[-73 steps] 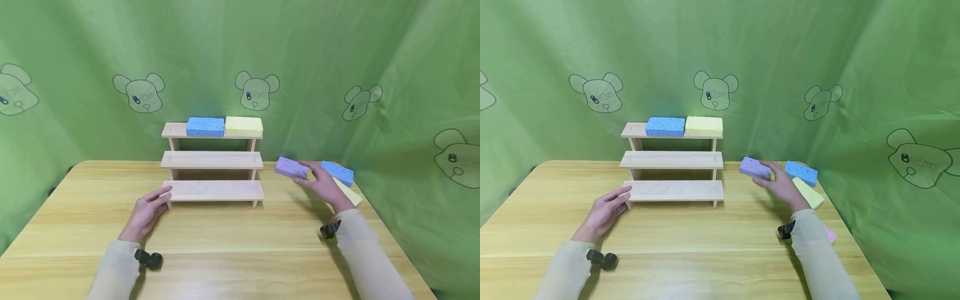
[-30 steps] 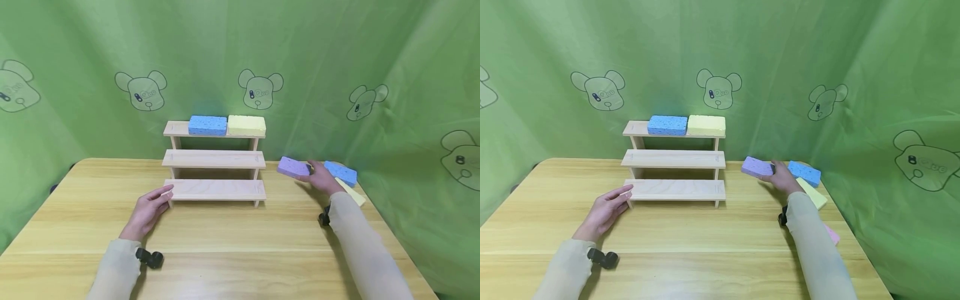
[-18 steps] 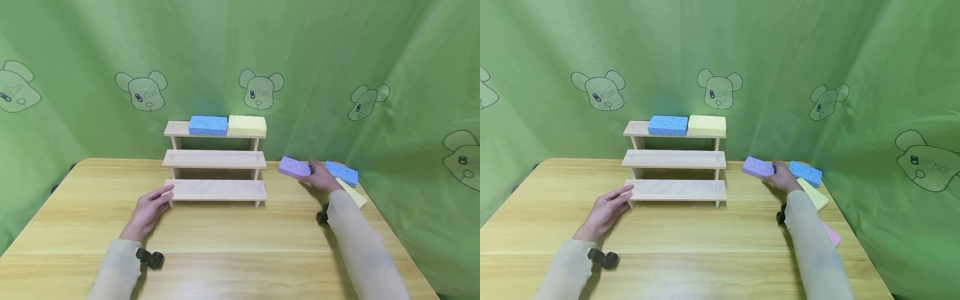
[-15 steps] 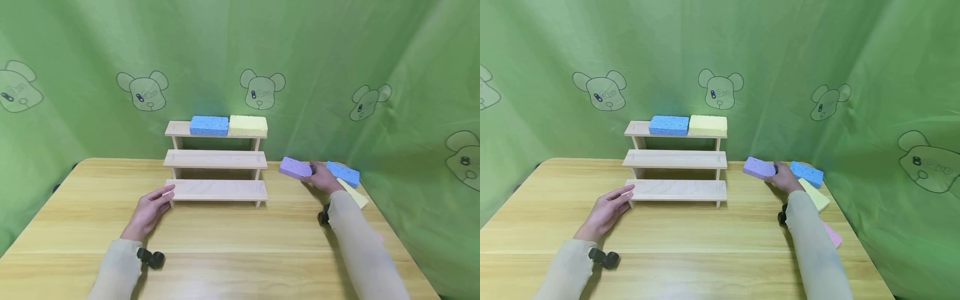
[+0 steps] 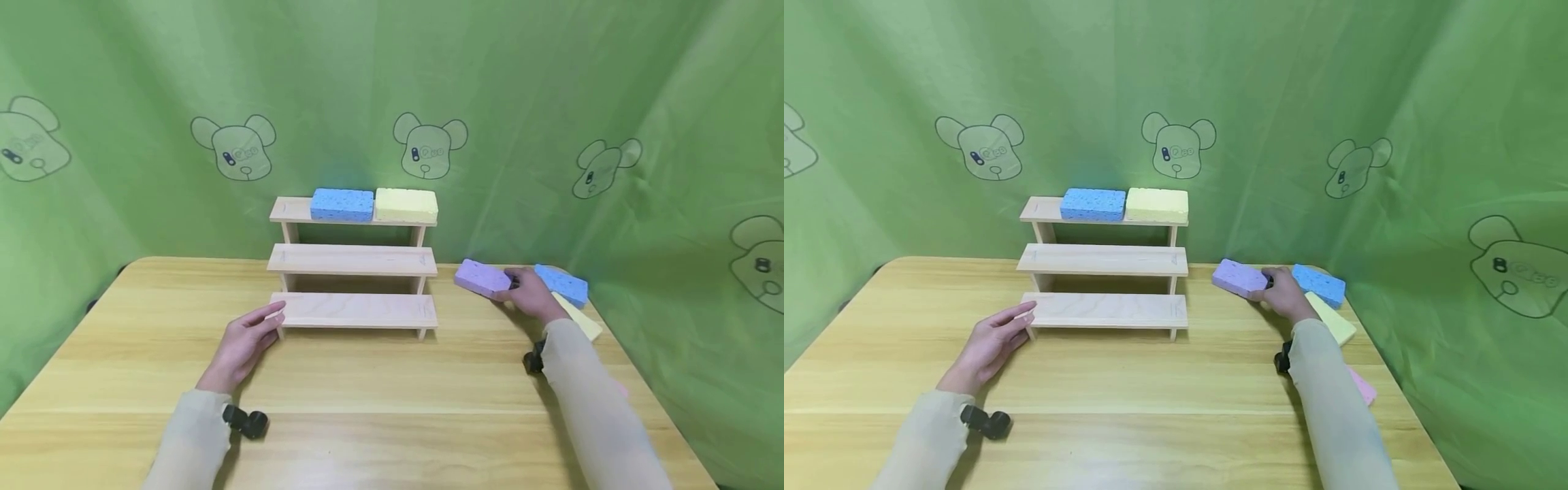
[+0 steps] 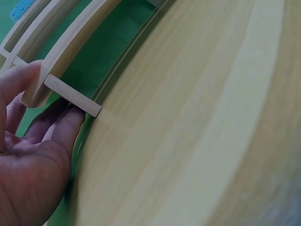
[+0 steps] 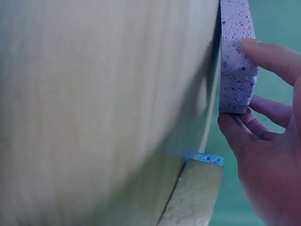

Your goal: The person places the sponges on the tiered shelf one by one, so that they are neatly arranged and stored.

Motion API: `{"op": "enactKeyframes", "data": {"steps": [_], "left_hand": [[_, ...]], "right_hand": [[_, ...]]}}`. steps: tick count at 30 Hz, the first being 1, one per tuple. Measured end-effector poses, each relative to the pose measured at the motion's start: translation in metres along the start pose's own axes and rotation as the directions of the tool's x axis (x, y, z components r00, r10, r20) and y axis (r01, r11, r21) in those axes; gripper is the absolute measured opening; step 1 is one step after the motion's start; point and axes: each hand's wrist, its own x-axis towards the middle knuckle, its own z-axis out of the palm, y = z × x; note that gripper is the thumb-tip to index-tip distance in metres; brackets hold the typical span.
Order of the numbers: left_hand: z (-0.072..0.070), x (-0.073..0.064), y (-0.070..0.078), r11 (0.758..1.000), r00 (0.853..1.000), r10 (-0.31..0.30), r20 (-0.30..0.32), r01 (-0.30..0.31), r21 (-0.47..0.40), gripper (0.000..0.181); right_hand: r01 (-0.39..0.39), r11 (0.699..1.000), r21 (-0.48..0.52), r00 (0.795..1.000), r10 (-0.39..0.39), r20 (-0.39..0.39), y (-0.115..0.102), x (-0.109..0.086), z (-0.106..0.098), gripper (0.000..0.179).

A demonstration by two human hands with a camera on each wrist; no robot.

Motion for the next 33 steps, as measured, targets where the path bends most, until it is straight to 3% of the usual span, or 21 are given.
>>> {"op": "enactKeyframes", "data": {"steps": [9,33], "left_hand": [[-0.001,0.001,-0.001,1.0,1.0,0.007,-0.005,-0.007,-0.018,0.047],[0.001,0.001,-0.001,1.0,1.0,0.001,-0.01,-0.001,-0.027,0.043]], "right_hand": [[-0.022,0.998,0.064,0.999,0.025,-0.048,-0.005,-0.011,-0.006,0.083],[0.126,0.991,0.04,0.981,-0.119,-0.154,-0.02,-0.053,-0.02,0.076]]}}
